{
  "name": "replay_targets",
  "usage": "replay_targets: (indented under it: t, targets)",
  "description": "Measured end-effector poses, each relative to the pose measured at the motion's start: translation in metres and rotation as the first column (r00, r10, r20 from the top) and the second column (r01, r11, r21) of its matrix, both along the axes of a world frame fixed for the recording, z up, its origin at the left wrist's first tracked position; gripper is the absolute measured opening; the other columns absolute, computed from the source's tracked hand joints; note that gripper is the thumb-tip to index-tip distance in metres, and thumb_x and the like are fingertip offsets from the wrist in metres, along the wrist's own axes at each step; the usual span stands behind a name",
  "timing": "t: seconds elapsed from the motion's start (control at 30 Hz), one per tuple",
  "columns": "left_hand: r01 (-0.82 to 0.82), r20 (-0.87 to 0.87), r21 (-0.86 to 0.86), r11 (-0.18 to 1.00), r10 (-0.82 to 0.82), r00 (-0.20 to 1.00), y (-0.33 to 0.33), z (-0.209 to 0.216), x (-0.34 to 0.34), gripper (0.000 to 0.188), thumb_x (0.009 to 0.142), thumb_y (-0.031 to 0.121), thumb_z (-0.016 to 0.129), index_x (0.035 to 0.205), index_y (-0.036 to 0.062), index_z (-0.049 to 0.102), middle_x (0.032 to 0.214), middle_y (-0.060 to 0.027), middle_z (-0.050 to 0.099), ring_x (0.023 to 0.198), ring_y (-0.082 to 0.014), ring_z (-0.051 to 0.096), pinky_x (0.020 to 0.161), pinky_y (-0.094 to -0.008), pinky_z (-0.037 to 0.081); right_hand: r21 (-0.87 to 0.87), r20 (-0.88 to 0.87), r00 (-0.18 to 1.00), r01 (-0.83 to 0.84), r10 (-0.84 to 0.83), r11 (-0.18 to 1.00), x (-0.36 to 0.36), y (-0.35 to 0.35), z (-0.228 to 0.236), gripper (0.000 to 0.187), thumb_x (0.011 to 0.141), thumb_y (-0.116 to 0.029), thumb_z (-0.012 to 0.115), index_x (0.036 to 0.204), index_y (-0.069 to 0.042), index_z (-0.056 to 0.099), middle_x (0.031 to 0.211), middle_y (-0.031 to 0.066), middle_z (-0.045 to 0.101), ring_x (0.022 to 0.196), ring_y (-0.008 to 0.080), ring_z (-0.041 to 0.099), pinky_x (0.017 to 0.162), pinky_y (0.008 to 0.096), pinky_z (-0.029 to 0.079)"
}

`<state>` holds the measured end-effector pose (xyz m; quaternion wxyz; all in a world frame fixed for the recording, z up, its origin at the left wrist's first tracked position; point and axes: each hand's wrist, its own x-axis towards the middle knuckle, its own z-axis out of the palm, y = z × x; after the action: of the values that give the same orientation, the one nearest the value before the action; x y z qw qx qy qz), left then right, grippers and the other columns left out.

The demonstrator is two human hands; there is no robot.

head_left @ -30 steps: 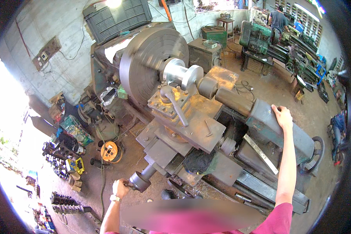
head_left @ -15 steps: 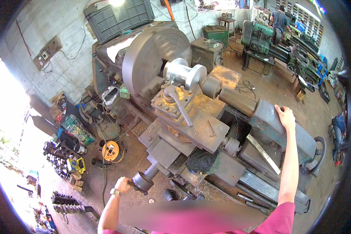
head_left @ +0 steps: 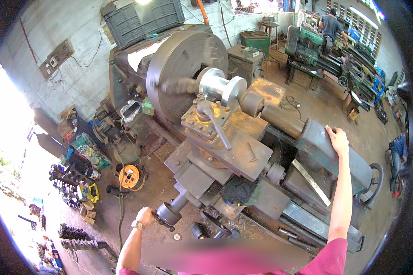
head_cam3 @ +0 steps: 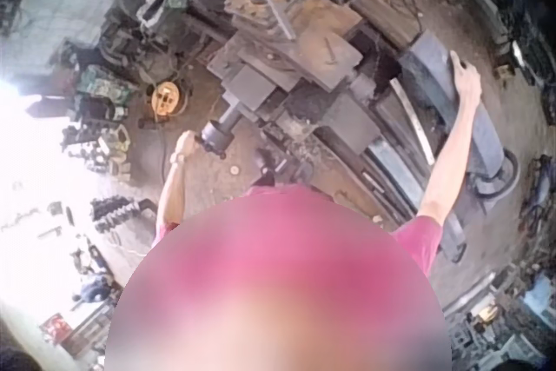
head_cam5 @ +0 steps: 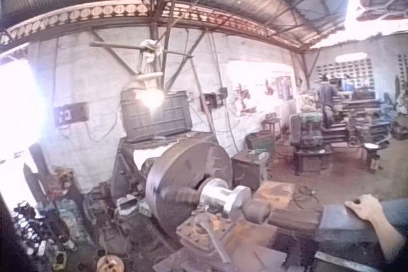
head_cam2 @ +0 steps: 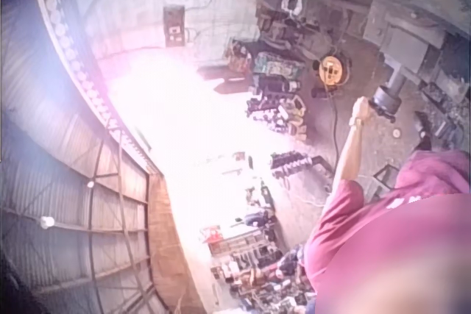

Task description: The person operates a metal lathe, turning a cylindrical metal workpiece. They adjust the machine's controls and levers while the workpiece rotates, producing metal shavings. The person periodically stops to clear shavings and reposition the tool.

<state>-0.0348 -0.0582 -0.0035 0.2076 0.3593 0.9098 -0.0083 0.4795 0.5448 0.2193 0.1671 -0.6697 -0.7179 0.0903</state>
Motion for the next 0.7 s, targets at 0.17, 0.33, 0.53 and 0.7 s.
replay_targets:
  t: [0.17, 0.33, 0.53, 0.7]
  targets:
    - [0.014, 0.087, 0.019, 1.000, -0.015, 0.996, 0.002, -0.010, -0.014, 0.029, 0.071, 0.018, 0.068, 0.099, 0.0133, 0.076, 0.090, -0.0187, 0.072, 0.085, -0.0367, 0.070, 0.077, -0.0435, 0.056, 0.001, -0.008, 1.000, 0.008, -0.008, 1.000, 0.000, 0.000, 0.000, 0.063, 0.089, -0.061, 0.055, 0.105, -0.003, 0.073, 0.106, 0.0238, 0.070, 0.104, 0.0399, 0.066, 0.092, 0.0457, 0.049]
    - [-0.238, -0.181, 0.177, 0.955, 0.269, 0.946, -0.002, -0.005, 0.020, 0.045, 0.069, 0.017, 0.067, 0.114, 0.0127, 0.065, 0.104, -0.0127, 0.069, 0.100, -0.0336, 0.066, 0.087, -0.0446, 0.050, -0.040, 0.000, 1.000, -0.004, 0.004, 0.999, 0.002, 0.003, -0.001, 0.064, 0.089, -0.062, 0.054, 0.106, -0.003, 0.073, 0.106, 0.0239, 0.070, 0.104, 0.0399, 0.066, 0.092, 0.0456, 0.049]
    - [-0.261, 0.062, 0.276, 0.925, 0.254, 0.965, -0.022, 0.005, 0.042, 0.049, 0.076, 0.019, 0.059, 0.124, 0.0197, 0.058, 0.122, -0.0085, 0.058, 0.120, -0.0341, 0.052, 0.102, -0.0565, 0.034, 0.036, 0.019, 1.000, 0.024, -0.025, 0.999, 0.001, 0.002, -0.004, 0.064, 0.090, -0.062, 0.054, 0.107, -0.003, 0.073, 0.105, 0.0239, 0.070, 0.103, 0.0399, 0.066, 0.093, 0.0455, 0.049]
    - [-0.321, 0.041, 0.238, 0.917, 0.321, 0.946, -0.013, 0.000, 0.034, 0.034, 0.098, 0.035, 0.042, 0.109, 0.0140, 0.066, 0.116, -0.0128, 0.064, 0.115, -0.0364, 0.056, 0.100, -0.0590, 0.037, 0.049, 0.009, 1.000, -0.008, 0.008, 0.999, 0.001, -0.001, -0.002, 0.064, 0.090, -0.062, 0.053, 0.107, -0.003, 0.072, 0.104, 0.0238, 0.070, 0.103, 0.0402, 0.066, 0.092, 0.0455, 0.049]
